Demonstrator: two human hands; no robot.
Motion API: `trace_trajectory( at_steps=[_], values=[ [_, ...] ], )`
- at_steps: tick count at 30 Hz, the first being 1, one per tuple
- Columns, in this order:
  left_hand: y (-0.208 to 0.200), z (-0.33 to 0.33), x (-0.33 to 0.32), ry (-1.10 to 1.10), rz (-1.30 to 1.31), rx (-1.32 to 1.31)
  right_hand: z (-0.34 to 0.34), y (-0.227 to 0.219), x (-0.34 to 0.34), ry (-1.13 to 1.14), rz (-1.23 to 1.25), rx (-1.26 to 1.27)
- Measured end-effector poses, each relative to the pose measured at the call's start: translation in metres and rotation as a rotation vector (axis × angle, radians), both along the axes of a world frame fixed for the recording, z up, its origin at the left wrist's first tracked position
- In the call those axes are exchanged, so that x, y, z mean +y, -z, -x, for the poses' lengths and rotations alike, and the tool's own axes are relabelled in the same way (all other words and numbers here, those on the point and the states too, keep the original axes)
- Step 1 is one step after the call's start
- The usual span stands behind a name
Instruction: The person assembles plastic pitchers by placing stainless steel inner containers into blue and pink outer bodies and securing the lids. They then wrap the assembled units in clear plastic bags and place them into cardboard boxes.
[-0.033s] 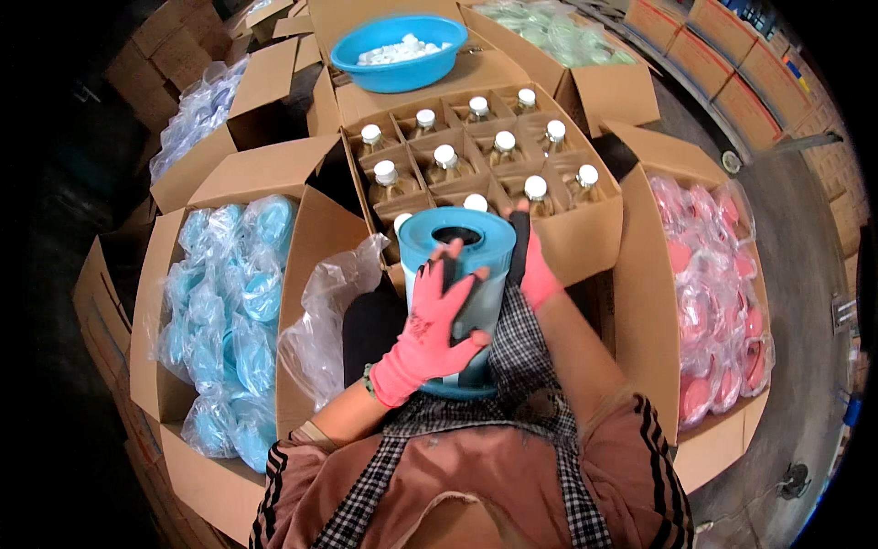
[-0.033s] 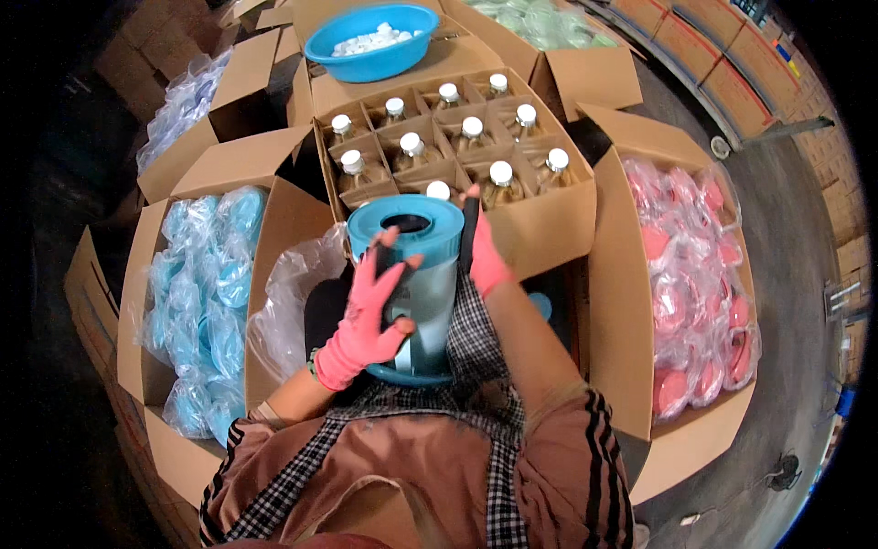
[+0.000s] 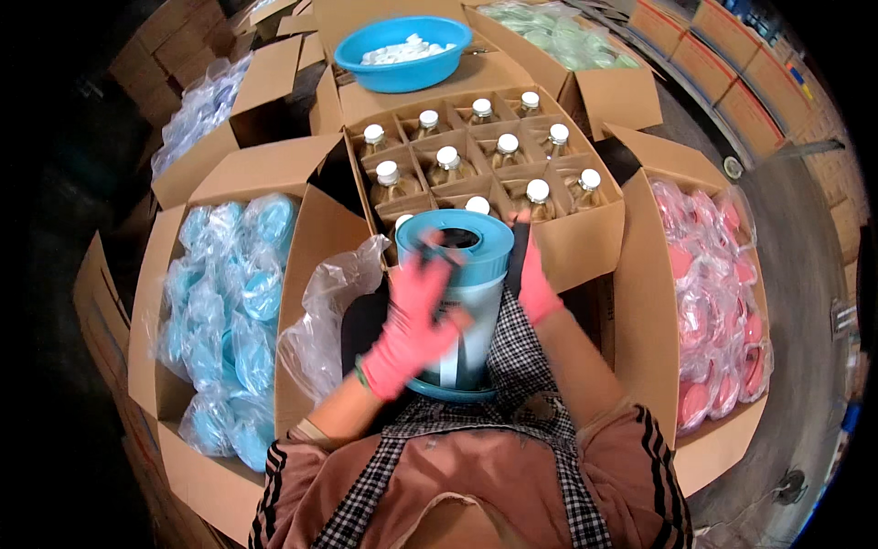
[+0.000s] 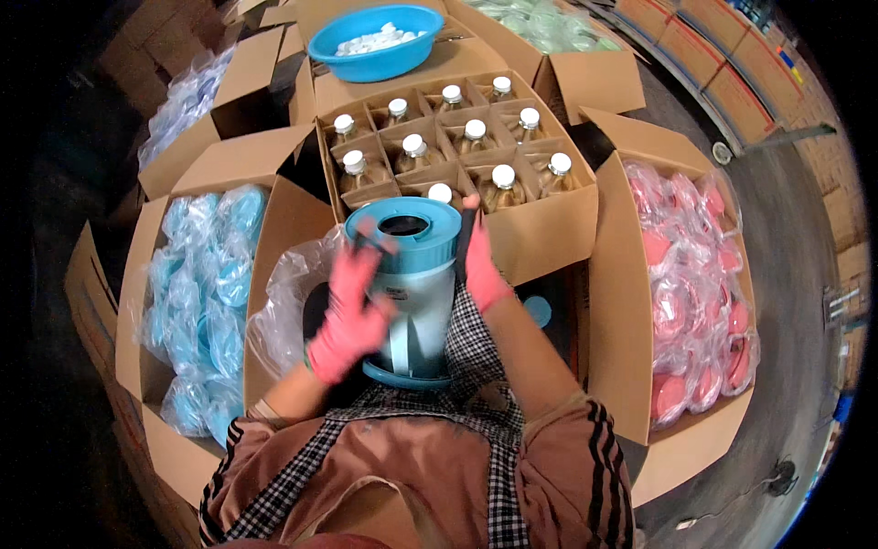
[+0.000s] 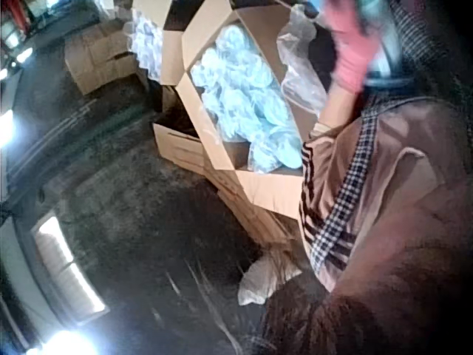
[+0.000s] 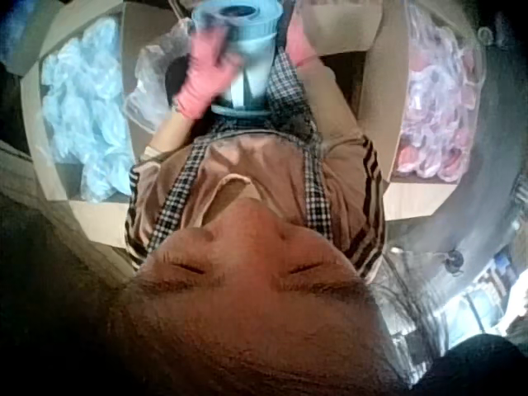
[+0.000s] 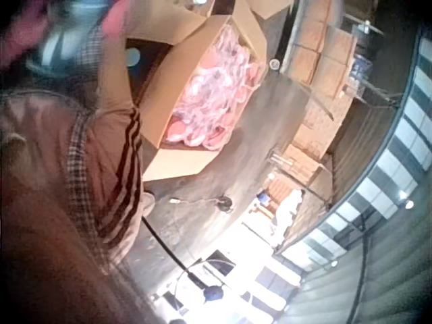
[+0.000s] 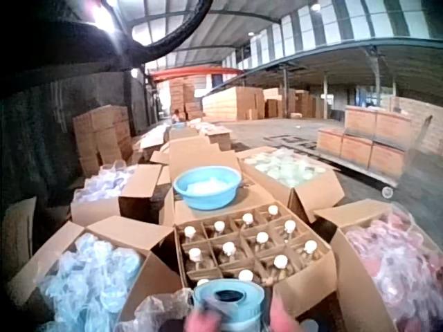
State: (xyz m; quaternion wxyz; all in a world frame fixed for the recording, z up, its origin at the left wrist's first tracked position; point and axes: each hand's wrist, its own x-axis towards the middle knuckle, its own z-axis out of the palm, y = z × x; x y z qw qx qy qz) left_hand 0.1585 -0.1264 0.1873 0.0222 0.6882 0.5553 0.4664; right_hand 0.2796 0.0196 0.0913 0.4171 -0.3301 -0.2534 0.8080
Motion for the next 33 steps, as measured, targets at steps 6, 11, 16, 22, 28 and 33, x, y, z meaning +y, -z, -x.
trace_trajectory(
  at_steps=[6, 11, 16, 22, 28, 33],
  values=[
    [0.037, 0.024, 0.017, -0.244, 0.117, -0.136, 0.012, 0.014, 0.001, -0.196, -0.374, -0.081],
    [0.025, 0.056, 0.013, -0.237, 0.077, -0.533, 0.030, 0.002, -0.019, -0.012, -0.440, -0.385],
    [-0.012, 0.016, -0.003, -0.154, 0.073, 0.074, 0.020, -0.049, -0.007, -0.153, -0.379, 0.166],
    [-0.050, 0.058, -0.043, -0.121, -0.010, 0.435, 0.022, -0.117, -0.054, 0.020, -0.957, 0.050],
    [-0.029, 0.048, -0.038, -0.122, 0.116, -1.110, 0.021, -0.134, -0.073, 0.095, -2.023, -0.809],
    [-0.044, 0.055, -0.007, -0.366, -0.228, -0.788, 0.077, -0.177, -0.042, -0.243, -1.385, -0.778]
  ],
)
